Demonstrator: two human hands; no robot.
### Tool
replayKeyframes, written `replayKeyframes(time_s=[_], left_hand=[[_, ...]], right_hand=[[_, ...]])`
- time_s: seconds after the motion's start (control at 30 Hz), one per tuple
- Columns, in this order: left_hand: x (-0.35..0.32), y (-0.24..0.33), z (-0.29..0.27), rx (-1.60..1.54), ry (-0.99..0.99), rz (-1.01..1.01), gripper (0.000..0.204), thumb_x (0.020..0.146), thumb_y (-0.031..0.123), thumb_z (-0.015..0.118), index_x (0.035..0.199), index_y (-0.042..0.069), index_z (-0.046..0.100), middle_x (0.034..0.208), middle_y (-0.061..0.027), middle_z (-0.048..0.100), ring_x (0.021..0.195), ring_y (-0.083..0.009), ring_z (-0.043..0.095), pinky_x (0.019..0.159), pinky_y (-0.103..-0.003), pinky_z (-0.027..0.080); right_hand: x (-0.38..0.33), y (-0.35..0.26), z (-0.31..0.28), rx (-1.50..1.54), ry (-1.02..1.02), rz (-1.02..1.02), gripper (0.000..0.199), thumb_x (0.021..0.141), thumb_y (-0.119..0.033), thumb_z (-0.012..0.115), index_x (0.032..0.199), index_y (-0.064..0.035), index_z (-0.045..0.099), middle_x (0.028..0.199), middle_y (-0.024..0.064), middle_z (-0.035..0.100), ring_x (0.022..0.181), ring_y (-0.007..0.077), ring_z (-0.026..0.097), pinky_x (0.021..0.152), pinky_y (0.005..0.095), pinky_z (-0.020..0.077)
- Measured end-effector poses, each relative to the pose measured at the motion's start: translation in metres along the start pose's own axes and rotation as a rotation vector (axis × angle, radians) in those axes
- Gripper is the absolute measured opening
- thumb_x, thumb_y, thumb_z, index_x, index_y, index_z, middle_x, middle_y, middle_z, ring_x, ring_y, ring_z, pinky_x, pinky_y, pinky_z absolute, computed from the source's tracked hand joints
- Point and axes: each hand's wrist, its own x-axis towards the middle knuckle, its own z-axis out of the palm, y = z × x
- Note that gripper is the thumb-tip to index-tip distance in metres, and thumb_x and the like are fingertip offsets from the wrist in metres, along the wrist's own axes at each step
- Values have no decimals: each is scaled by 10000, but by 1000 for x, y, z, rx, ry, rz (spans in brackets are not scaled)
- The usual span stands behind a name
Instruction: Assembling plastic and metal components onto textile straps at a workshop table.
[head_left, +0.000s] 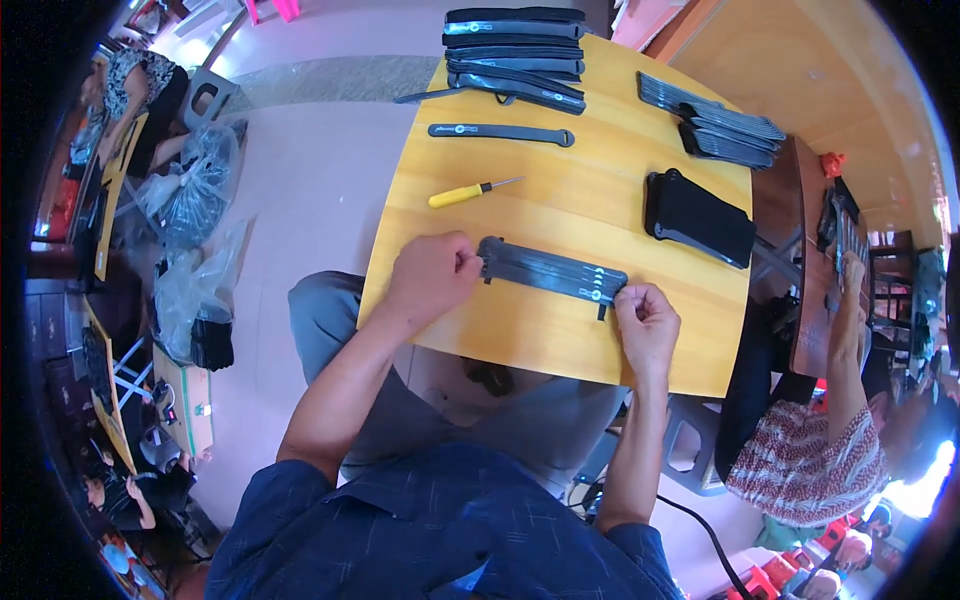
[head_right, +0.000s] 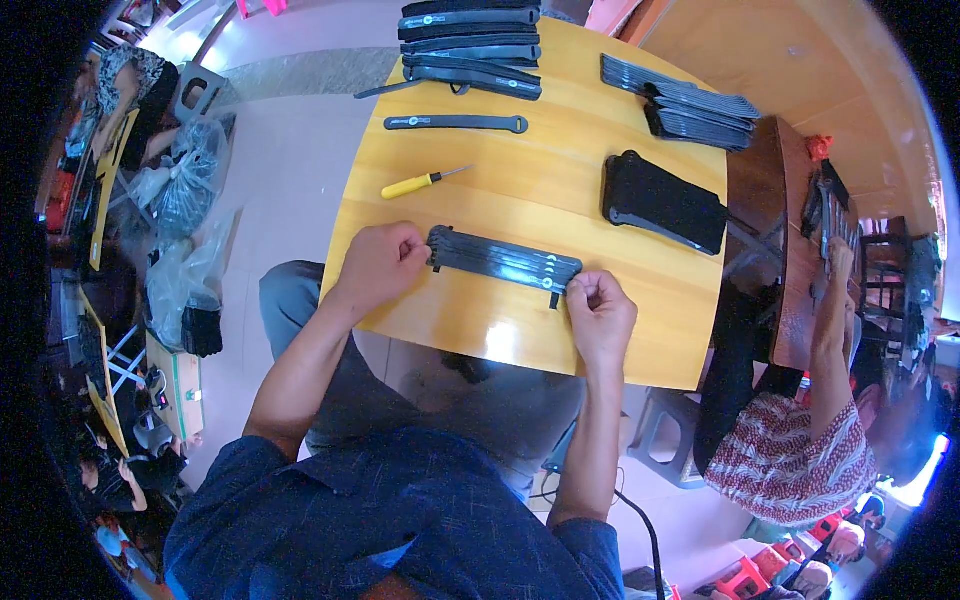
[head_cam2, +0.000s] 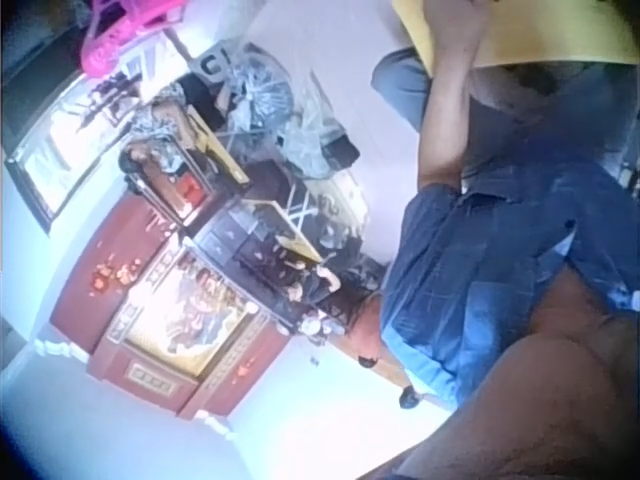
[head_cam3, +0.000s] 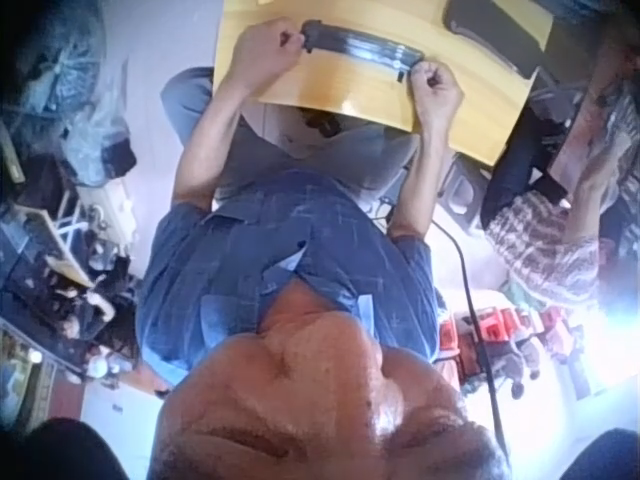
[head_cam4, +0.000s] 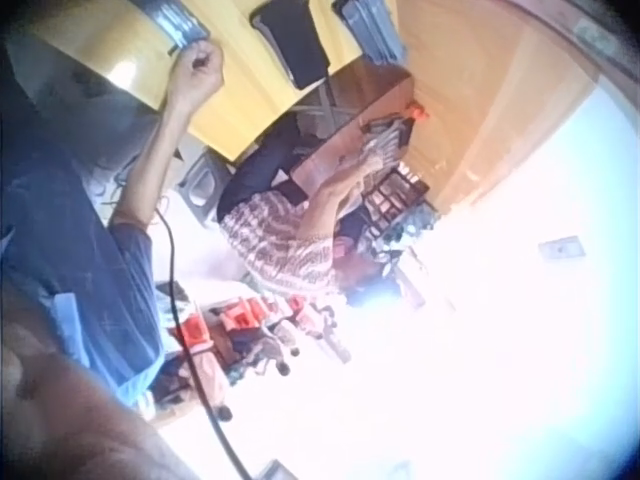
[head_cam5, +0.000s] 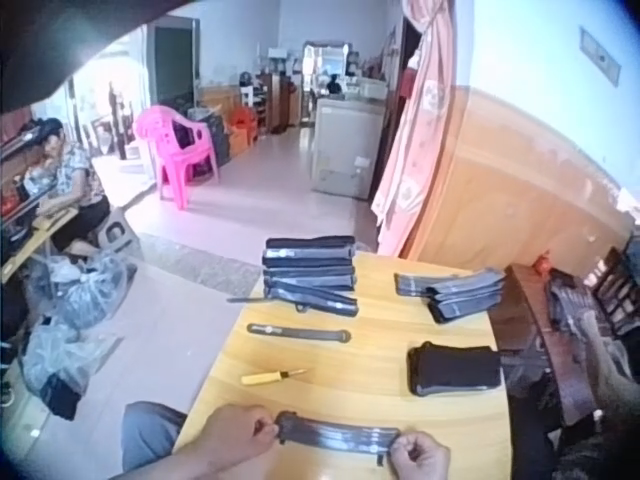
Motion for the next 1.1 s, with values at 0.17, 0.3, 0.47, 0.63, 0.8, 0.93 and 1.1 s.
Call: replayKeyframes(time_s=[0.17,0.3,0.47,0.63,0.8,0.93,1.1], left_hand=[[0,0,1,3,-1,-15,167,859,231,708,826,67,698,723,-129,706,696,-348,697,667,-469,551],[1,-2,0,21,-7,-33,174,855,248,717,831,75,713,747,-129,714,728,-338,706,691,-469,557],[5,0,1,86,-28,-74,181,851,269,722,824,91,721,805,-125,728,809,-335,713,743,-470,559],[7,-5,7,94,-35,-61,185,842,280,728,822,96,722,821,-123,731,825,-341,712,756,-470,560],[5,-2,5,119,-15,-21,193,840,284,726,810,94,712,816,-138,723,817,-349,706,742,-495,554],[-8,-23,5,47,70,75,175,872,269,704,851,95,705,789,-147,713,800,-362,702,738,-500,552],[-60,-1,4,95,363,317,293,940,191,618,1188,42,666,1114,-158,717,1073,-343,671,934,-471,530]], right_hand=[[-1,-1,3,-105,41,-43,53,912,-38,728,884,-22,686,697,-27,635,625,35,542,601,219,470],[-1,-8,2,-178,36,-71,68,892,-47,733,870,-21,675,679,-1,641,616,53,559,599,243,486],[0,-12,2,-259,42,-109,81,881,-59,734,854,-25,666,672,34,652,605,89,586,607,271,503],[0,-11,1,-309,44,-84,97,901,-70,731,852,-14,669,692,-5,644,635,59,566,621,244,490],[7,-4,0,-392,51,-102,113,877,-118,735,874,-25,671,744,66,679,661,172,632,654,322,527],[-20,-44,10,-704,185,-253,296,859,-155,737,1116,-33,654,1145,195,693,972,362,683,859,459,550],[-48,-43,29,-669,152,-613,498,878,-173,718,1332,-26,577,1404,227,557,1290,414,528,1071,513,436]])
